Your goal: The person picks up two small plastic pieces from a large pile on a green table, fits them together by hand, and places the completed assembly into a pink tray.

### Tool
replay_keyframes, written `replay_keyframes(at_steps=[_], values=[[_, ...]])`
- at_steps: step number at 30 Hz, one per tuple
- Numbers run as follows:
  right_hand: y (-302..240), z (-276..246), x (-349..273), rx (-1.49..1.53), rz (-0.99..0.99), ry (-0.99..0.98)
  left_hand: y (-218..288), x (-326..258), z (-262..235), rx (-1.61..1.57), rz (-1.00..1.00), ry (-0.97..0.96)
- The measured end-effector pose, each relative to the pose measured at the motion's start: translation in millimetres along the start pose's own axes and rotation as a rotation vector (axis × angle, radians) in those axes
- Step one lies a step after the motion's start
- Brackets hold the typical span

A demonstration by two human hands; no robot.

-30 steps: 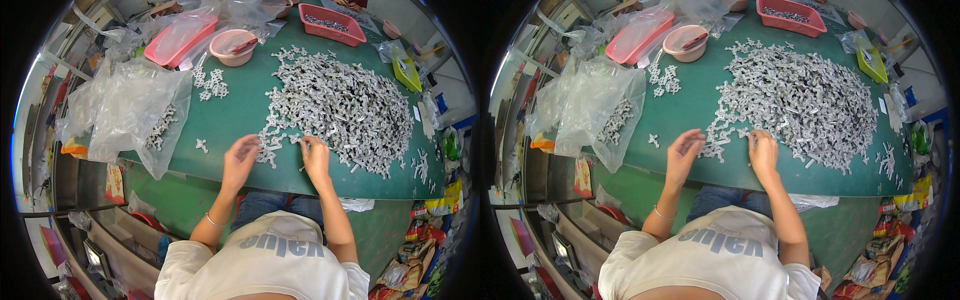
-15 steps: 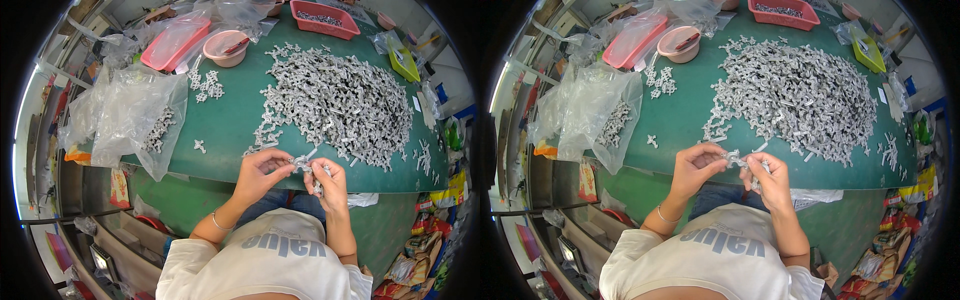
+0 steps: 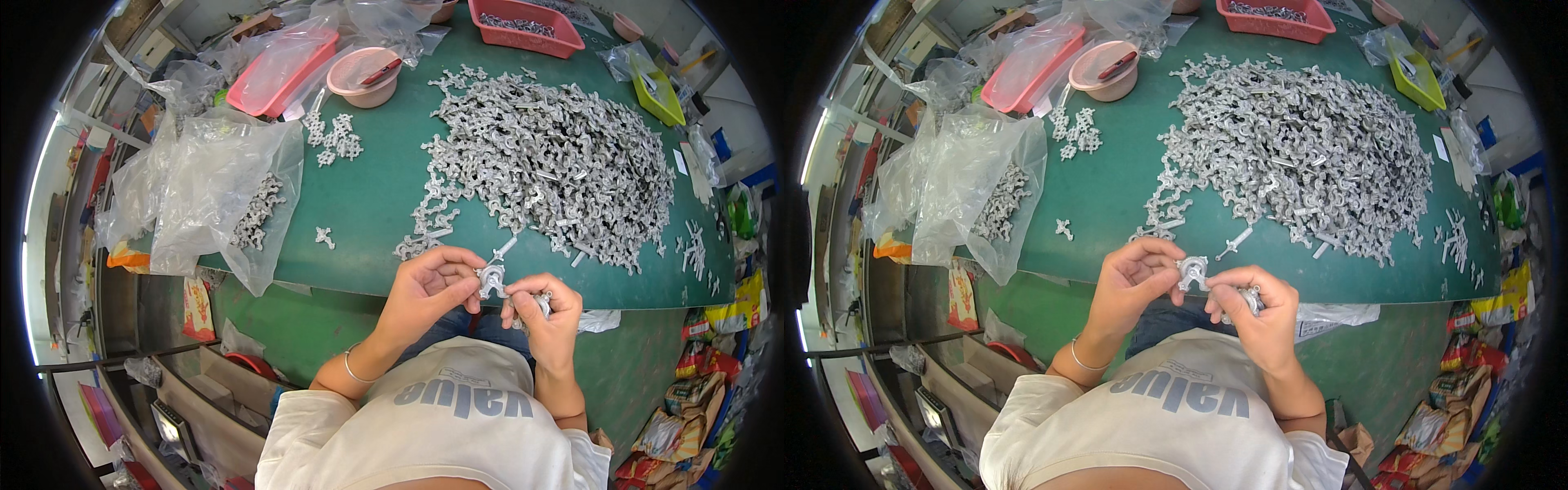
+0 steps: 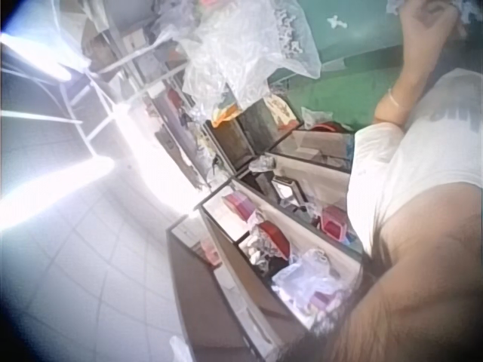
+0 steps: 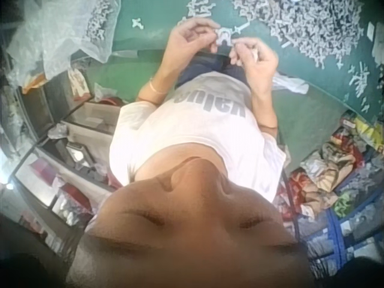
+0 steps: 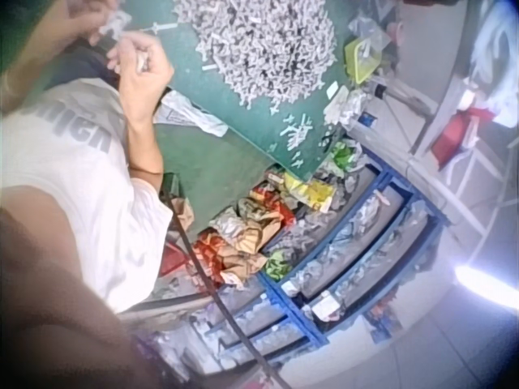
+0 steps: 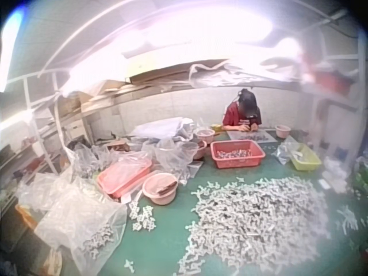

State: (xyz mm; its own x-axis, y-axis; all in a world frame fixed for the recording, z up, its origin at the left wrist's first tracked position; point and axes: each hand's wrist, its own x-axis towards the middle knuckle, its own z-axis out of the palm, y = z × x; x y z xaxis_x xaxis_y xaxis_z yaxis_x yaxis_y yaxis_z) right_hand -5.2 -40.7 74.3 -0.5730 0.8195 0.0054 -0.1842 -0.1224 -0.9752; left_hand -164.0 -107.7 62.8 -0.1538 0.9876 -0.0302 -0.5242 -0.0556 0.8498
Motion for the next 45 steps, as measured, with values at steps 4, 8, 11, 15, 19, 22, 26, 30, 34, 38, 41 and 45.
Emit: replay_keyframes(at_steps=[4,8,11,15,19,22,26,30,34,38,41,45], values=[[-3.0,0.0,-0.4,-0.068,-0.079,0.013,4.1,-2.2,3.3,0.037,0.011,-0.011],[-7.8,-0.1,-0.8,-0.108,-0.130,-0.017,6.1,-5.2,4.2,0.048,-0.013,-0.008],[-6.6,0.7,-2.1,-0.082,-0.157,-0.013,8.0,-6.0,4.8,0.061,0.018,-0.033],[-7.2,0.7,-4.3,-0.058,-0.167,-0.016,8.5,-7.2,5.0,0.048,0.032,-0.049],[-9.5,0.6,-5.7,-0.084,-0.167,-0.017,8.1,-8.6,6.0,0.037,0.046,-0.047],[-10.2,-0.4,-5.8,-0.105,-0.182,-0.029,8.9,-9.2,6.2,0.044,0.048,-0.059],[-9.3,-1.2,-6.8,-0.095,-0.202,-0.042,9.6,-9.5,6.7,0.039,0.051,-0.068],[-11.1,1.9,-11.3,-0.093,-0.135,0.022,10.3,-9.8,7.4,0.024,0.044,-0.079],[-9.0,0.3,-13.0,-0.040,-0.116,0.038,8.8,-9.9,6.7,0.027,0.051,-0.086],[-11.3,-0.1,-13.3,-0.050,-0.140,0.018,10.2,-10.0,8.3,0.014,0.052,-0.096],[-14.0,0.0,-15.7,-0.068,-0.162,-0.002,10.6,-10.6,8.7,0.014,0.043,-0.099],[-13.0,0.1,-20.4,-0.062,-0.170,0.007,14.7,-9.3,12.4,-0.022,-0.038,-0.079]])
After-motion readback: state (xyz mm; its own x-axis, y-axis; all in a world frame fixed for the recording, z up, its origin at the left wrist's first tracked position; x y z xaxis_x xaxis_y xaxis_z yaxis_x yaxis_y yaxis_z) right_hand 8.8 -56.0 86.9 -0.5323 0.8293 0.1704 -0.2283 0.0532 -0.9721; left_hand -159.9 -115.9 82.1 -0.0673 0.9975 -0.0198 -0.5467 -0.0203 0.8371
